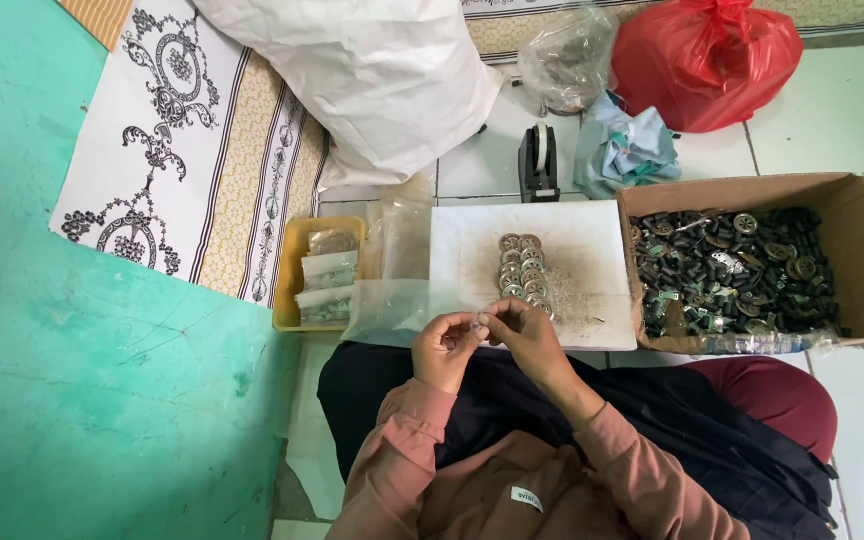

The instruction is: Sorting small metal components from a bulk box and packaging them into individual plastic bags on the floor.

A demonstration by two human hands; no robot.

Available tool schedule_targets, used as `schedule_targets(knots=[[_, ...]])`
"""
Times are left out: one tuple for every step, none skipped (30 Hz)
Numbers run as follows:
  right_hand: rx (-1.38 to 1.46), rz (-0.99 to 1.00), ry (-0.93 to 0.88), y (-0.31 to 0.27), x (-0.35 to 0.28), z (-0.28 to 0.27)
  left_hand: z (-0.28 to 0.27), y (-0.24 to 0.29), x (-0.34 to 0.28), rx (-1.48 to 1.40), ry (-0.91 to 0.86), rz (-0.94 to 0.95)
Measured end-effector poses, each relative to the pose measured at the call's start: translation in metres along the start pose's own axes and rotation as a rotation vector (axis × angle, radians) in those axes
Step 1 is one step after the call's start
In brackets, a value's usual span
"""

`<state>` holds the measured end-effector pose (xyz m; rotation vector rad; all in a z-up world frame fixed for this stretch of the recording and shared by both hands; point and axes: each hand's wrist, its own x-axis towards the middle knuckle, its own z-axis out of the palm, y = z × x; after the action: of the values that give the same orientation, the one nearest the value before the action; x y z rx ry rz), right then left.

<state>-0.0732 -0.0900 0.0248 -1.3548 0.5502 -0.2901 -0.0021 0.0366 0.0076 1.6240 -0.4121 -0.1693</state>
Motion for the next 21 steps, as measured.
schedule_targets(knots=[[-0.001, 0.004, 0.0, -0.006, -0.001, -0.001, -0.001, -0.003, 0.001, 0.0, 0.0, -0.004], [0.02, 0.01, 0.022, -0.011, -0.002, -0.003, -0.002, -0.006, 0.001, -0.012, -0.019, -0.039], [0.042, 0.018, 0.047, -0.016, -0.005, -0.005, -0.003, -0.008, 0.001, -0.024, -0.04, -0.076], [0.042, 0.025, 0.05, -0.015, -0.004, -0.007, -0.003, -0.008, 0.001, -0.024, -0.043, -0.083], [0.062, 0.023, 0.073, -0.014, -0.002, -0.009, -0.002, -0.008, 0.003, -0.107, -0.018, -0.157], [0.082, 0.022, 0.097, -0.013, 0.0, -0.012, -0.001, -0.008, 0.004, -0.19, 0.007, -0.23], [0.083, 0.023, 0.098, -0.015, 0.0, -0.014, -0.003, -0.01, 0.004, -0.19, 0.006, -0.232], [0.067, 0.017, 0.104, -0.016, -0.001, -0.017, -0.004, -0.012, 0.004, -0.212, 0.031, -0.24], [0.052, 0.011, 0.109, -0.018, -0.002, -0.019, -0.006, -0.014, 0.004, -0.233, 0.055, -0.248], [0.054, 0.014, 0.111, -0.024, -0.002, -0.02, -0.005, -0.007, 0.005, -0.232, 0.054, -0.251], [-0.021, -0.006, 0.105, -0.03, -0.004, -0.021, -0.004, 0.0, 0.005, -0.173, 0.06, -0.224], [-0.095, -0.025, 0.099, -0.035, -0.006, -0.021, -0.004, 0.007, 0.004, -0.114, 0.066, -0.198], [-0.095, -0.019, 0.102, -0.034, -0.004, -0.028, -0.004, 0.006, 0.006, -0.113, 0.063, -0.204], [-0.25, -0.102, 0.143, -0.033, -0.002, -0.034, -0.005, 0.005, 0.007, -0.089, 0.07, -0.149], [-0.405, -0.183, 0.183, -0.032, 0.0, -0.04, -0.006, 0.004, 0.008, -0.066, 0.076, -0.096], [-0.405, -0.176, 0.185, -0.026, 0.0, -0.048, -0.01, 0.009, 0.008, -0.065, 0.072, -0.103], [-0.686, -0.261, 0.193, -0.021, 0.003, -0.057, -0.012, 0.014, 0.012, -0.026, 0.077, -0.066], [-0.966, -0.345, 0.198, -0.016, 0.005, -0.065, -0.015, 0.02, 0.015, 0.012, 0.082, -0.028], [-0.967, -0.341, 0.202, -0.012, 0.004, -0.067, -0.017, 0.021, 0.016, 0.011, 0.077, -0.03], [-1.049, -0.364, 0.207, -0.007, 0.002, -0.069, -0.018, 0.022, 0.018, 0.015, 0.083, -0.013], [-1.132, -0.386, 0.209, -0.002, 0.001, -0.07, -0.02, 0.023, 0.019, 0.02, 0.091, 0.002]])
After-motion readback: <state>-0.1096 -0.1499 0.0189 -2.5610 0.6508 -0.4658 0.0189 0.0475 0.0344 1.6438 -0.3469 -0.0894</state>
